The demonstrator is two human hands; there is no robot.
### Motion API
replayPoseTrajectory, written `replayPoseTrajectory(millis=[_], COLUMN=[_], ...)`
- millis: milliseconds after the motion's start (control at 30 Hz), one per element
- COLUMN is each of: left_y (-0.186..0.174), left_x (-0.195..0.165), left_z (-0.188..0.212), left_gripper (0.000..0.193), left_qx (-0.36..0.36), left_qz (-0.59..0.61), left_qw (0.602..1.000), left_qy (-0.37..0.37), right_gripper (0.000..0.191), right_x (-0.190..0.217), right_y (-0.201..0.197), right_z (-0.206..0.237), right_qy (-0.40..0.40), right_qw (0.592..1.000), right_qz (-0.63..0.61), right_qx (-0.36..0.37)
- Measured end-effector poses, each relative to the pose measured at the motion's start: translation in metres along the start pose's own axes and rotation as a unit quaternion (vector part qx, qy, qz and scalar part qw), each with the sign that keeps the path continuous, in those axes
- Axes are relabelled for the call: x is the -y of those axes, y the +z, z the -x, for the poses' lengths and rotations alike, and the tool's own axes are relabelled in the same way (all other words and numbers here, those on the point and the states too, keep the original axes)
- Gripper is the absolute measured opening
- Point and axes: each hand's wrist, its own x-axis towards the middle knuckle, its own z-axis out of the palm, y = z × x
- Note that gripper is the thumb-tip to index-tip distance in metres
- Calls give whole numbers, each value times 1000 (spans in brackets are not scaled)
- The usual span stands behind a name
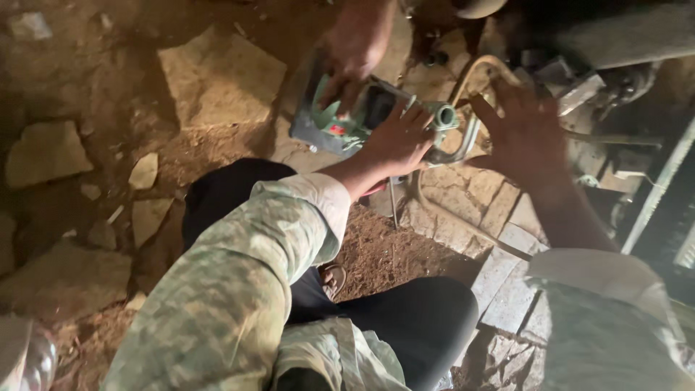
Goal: The person sits on the floor helping assemble a green water pump with another worker. They hold the pump steady, use a screwdriver on its fasteners, and thread a metal elbow pipe fitting into the pump outlet, tightening it by hand and with the screwdriver.
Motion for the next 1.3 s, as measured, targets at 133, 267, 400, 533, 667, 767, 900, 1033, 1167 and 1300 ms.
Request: replayPoseTrajectory(millis=[133, 267, 400, 533, 667, 767, 900, 1033, 1167, 1300], left_y=[-19, -16, -8, -14, -26, -31, -36, -39, -35, -27], left_x=[25, 38, 36, 34, 34, 31, 31, 30, 30, 31], left_z=[0, 2, 1, -1, -4, -2, -3, -10, -8, -1], left_gripper=[139, 118, 106, 100, 103, 103, 104, 101, 100, 80], left_qx=[-68, 106, 87, 77, 102, 116, 121, 158, 143, 102], left_qz=[-53, -22, -16, -30, -1, -8, -34, -4, -31, -68], left_qw=[996, 993, 995, 996, 994, 991, 990, 984, 987, 991], left_qy=[-32, -41, -52, -45, -50, -68, -62, -83, -68, -50], right_gripper=[94, 80, 62, 55, 53, 76, 90, 55, 44, 52], right_x=[-13, -16, 25, 95, 133, 122, 92, 91, 109, 128], right_y=[-8, 23, 57, 69, 41, 6, -7, 16, 20, 12], right_z=[-14, -1, 47, 60, 58, 73, 79, 41, -11, -66], right_qy=[-70, -50, 174, 421, 477, 382, 9, -154, -11, 403], right_qw=[993, 990, 946, 814, 640, 779, 985, 977, 978, 835], right_qz=[97, 82, -61, -259, -539, -488, -140, -146, -167, -361], right_qx=[16, 104, 266, 306, 269, 92, -104, -31, 129, 99])
